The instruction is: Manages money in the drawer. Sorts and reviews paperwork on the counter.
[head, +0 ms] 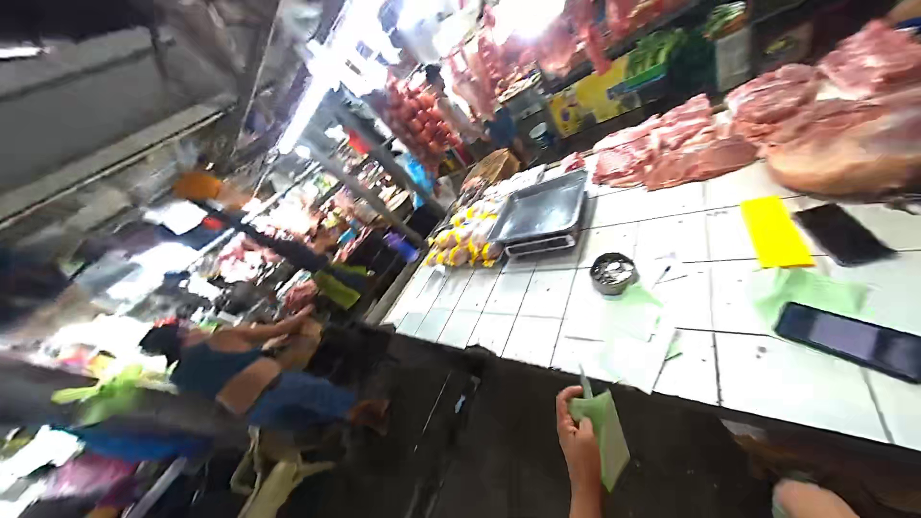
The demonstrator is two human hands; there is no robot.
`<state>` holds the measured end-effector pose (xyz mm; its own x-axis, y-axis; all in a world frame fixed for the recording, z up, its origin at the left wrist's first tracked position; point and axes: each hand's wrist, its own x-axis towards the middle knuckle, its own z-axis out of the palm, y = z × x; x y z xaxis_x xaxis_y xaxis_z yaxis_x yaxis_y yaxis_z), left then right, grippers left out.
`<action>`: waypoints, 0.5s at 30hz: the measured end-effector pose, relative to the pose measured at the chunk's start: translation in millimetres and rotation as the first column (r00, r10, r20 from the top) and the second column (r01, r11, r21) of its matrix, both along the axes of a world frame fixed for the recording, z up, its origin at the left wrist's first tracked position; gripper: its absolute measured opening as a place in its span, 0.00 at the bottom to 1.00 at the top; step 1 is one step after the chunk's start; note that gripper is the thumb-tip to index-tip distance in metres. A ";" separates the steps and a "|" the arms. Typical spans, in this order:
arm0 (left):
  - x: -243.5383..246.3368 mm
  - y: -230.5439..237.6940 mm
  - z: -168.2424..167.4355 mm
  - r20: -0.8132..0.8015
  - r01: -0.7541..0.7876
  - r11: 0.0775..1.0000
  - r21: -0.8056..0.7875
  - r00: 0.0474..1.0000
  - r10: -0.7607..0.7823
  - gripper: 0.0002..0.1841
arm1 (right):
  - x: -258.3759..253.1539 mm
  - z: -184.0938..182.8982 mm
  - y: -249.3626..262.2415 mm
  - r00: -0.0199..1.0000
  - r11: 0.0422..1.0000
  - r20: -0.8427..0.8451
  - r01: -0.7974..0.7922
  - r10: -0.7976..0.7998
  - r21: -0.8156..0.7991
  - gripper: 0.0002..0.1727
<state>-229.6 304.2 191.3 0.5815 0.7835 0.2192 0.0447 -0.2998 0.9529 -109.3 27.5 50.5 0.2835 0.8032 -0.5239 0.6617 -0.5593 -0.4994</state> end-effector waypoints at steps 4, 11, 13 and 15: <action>65.8 -24.3 50.3 -0.063 0.361 0.928 0.096 0.932 -0.356 0.21 | 63.1 98.5 28.2 0.970 0.912 -0.156 0.229 -0.186 0.340 0.19; 161.5 -107.0 98.5 -0.324 0.928 0.307 0.213 0.364 -0.873 0.32 | 113.9 236.2 -24.0 0.928 0.413 0.224 -0.086 -0.297 0.906 0.15; 179.4 -118.4 105.3 -0.277 0.931 0.294 0.216 0.347 -0.896 0.14 | 108.5 252.3 -40.1 0.837 0.405 0.345 -0.165 -0.425 0.899 0.15; 193.8 -115.8 111.4 -0.215 0.908 0.331 0.256 0.387 -0.896 0.08 | 90.9 288.4 -62.9 0.788 0.312 0.344 -0.203 -0.510 0.928 0.16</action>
